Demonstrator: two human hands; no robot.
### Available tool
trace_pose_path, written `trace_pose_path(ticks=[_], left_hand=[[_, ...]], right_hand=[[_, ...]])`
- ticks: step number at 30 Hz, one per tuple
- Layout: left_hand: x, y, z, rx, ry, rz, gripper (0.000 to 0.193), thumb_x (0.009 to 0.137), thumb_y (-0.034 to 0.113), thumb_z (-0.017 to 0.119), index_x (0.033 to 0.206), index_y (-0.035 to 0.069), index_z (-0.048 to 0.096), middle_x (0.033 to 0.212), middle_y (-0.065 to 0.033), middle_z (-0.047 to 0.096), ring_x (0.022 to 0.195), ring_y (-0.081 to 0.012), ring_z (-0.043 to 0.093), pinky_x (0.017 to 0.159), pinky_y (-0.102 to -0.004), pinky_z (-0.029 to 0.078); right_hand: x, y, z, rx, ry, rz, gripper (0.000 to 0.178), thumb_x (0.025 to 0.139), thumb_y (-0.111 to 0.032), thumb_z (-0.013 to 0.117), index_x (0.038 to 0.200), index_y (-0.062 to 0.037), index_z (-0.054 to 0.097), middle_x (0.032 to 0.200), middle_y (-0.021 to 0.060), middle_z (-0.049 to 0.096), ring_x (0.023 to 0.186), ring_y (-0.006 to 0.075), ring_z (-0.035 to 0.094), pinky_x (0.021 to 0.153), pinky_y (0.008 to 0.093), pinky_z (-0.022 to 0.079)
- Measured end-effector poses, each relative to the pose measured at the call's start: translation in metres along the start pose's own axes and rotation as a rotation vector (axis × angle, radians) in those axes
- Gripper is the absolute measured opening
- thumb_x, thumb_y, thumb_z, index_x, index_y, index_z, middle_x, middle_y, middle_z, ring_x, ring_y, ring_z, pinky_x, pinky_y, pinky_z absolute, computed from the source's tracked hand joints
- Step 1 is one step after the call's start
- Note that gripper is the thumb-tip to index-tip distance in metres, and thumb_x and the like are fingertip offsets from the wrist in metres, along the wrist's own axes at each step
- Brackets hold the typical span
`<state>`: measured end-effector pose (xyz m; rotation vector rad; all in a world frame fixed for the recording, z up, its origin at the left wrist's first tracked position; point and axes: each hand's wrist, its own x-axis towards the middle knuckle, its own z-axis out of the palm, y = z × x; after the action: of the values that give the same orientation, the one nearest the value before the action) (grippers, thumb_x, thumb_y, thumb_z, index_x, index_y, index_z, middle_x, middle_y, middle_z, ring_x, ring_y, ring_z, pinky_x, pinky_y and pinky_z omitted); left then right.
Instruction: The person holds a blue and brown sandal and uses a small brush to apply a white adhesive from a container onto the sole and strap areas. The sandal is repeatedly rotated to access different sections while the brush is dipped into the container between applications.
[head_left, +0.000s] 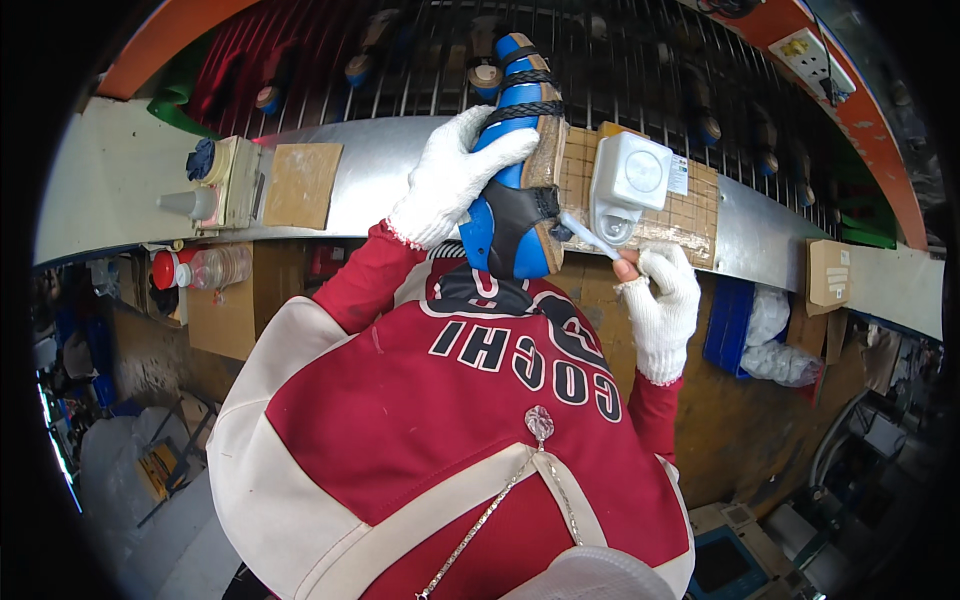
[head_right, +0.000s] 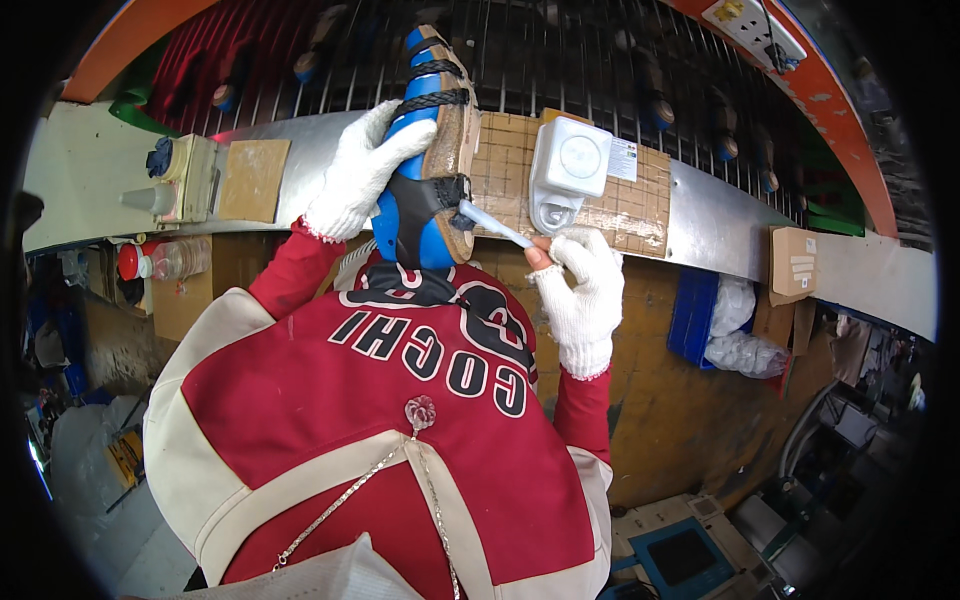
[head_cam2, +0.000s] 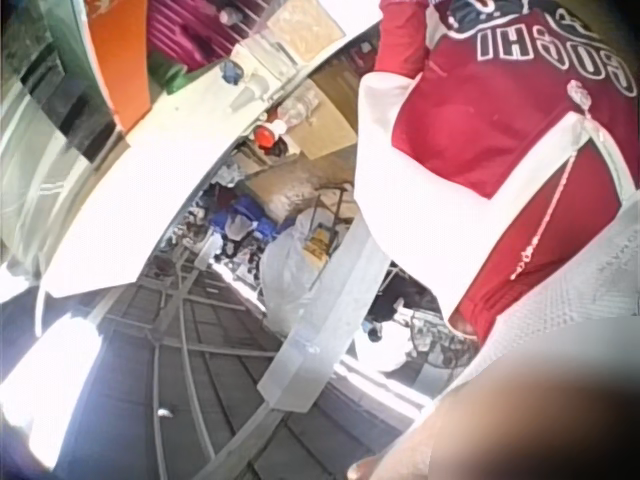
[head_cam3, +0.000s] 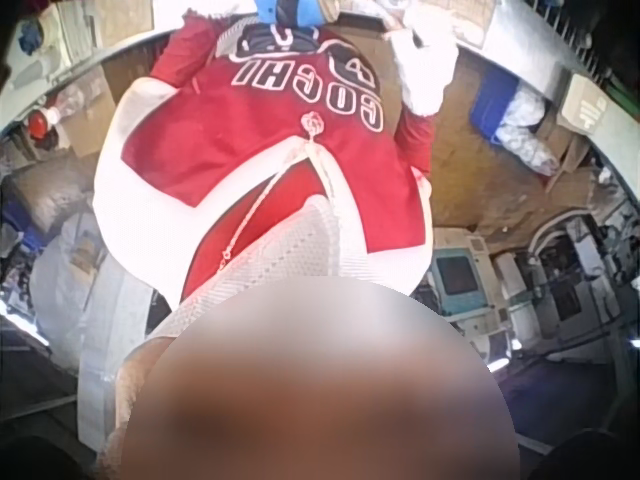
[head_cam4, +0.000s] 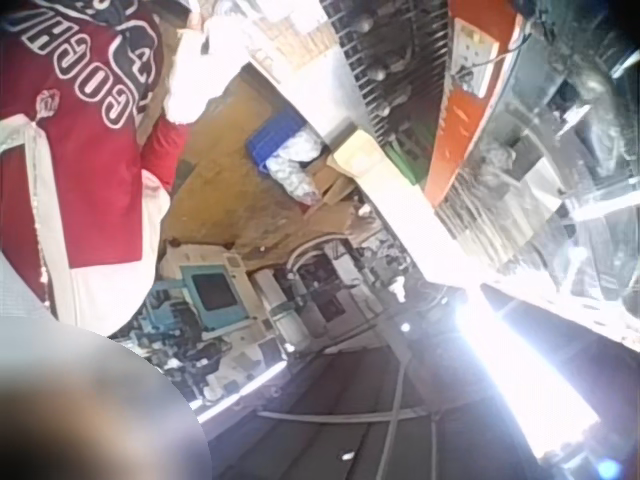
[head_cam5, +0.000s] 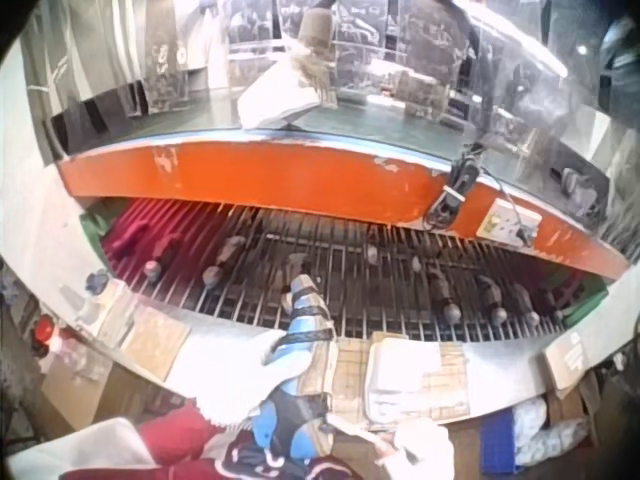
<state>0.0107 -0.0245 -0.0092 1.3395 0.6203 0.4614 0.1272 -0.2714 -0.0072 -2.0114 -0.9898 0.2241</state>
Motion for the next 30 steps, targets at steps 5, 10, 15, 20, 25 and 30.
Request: trace_pose_path(ticks=[5,10,15,20,25,30], left_hand=[[0.001,-0.002,-0.003,0.088,-0.017,0.004,0.068,0.088,0.031,0.077,0.136,-0.009,0.050,0.125,-0.0160,0.063,0.110,-0.0174,0.061,0.098,-0.0304,0.049],[0.004,-0.002,-0.003,-0.016,-0.029,0.002,0.064,0.088,0.030,0.077,0.133,-0.009,0.053,0.123,-0.0163,0.064,0.109,-0.0174,0.063,0.095,-0.0305,0.052],[0.009,-0.001,-0.003,-0.128,-0.040,-0.084,0.060,0.090,0.030,0.075,0.132,-0.007,0.054,0.122,-0.0152,0.065,0.108,-0.0170,0.064,0.095,-0.0303,0.053],[0.014,-0.007,-0.005,-0.208,-0.084,-0.227,0.065,0.090,0.040,0.073,0.133,-0.005,0.054,0.124,-0.0142,0.064,0.108,-0.0187,0.065,0.096,-0.0299,0.052],[0.017,-0.017,0.000,-0.452,-0.184,-0.400,0.061,0.094,0.045,0.065,0.136,0.002,0.054,0.124,-0.0135,0.066,0.105,-0.0204,0.068,0.093,-0.0342,0.056],[0.015,-0.036,-0.001,-0.727,-0.324,-0.562,0.057,0.097,0.043,0.062,0.139,0.006,0.052,0.124,-0.0123,0.066,0.106,-0.0198,0.067,0.095,-0.0344,0.056]], right_hand=[[0.010,-0.002,0.004,-0.240,0.073,-0.124,0.018,0.079,-0.017,0.081,0.093,-0.0052,0.077,0.087,0.0071,0.064,0.080,0.0201,0.056,0.073,0.0343,0.042],[0.013,0.009,0.008,-0.133,0.088,-0.156,0.019,0.077,-0.017,0.083,0.092,-0.0074,0.078,0.091,0.0070,0.066,0.088,0.0218,0.058,0.079,0.0351,0.044],[0.010,0.023,0.011,0.099,-0.017,-0.017,0.019,0.076,-0.013,0.083,0.093,-0.0041,0.077,0.092,0.0079,0.066,0.089,0.0215,0.061,0.079,0.0330,0.047],[0.009,0.029,0.016,0.228,0.014,-0.006,0.020,0.076,-0.008,0.082,0.094,-0.0011,0.076,0.092,0.0081,0.064,0.086,0.0198,0.061,0.075,0.0313,0.047],[0.015,0.027,0.018,0.323,0.063,-0.043,0.019,0.078,-0.006,0.081,0.095,-0.0014,0.076,0.093,0.0084,0.065,0.087,0.0195,0.062,0.073,0.0306,0.049],[0.033,0.022,0.020,0.277,0.092,-0.224,0.018,0.079,-0.007,0.081,0.095,-0.0014,0.076,0.092,0.0078,0.066,0.083,0.0176,0.063,0.071,0.0288,0.050]])
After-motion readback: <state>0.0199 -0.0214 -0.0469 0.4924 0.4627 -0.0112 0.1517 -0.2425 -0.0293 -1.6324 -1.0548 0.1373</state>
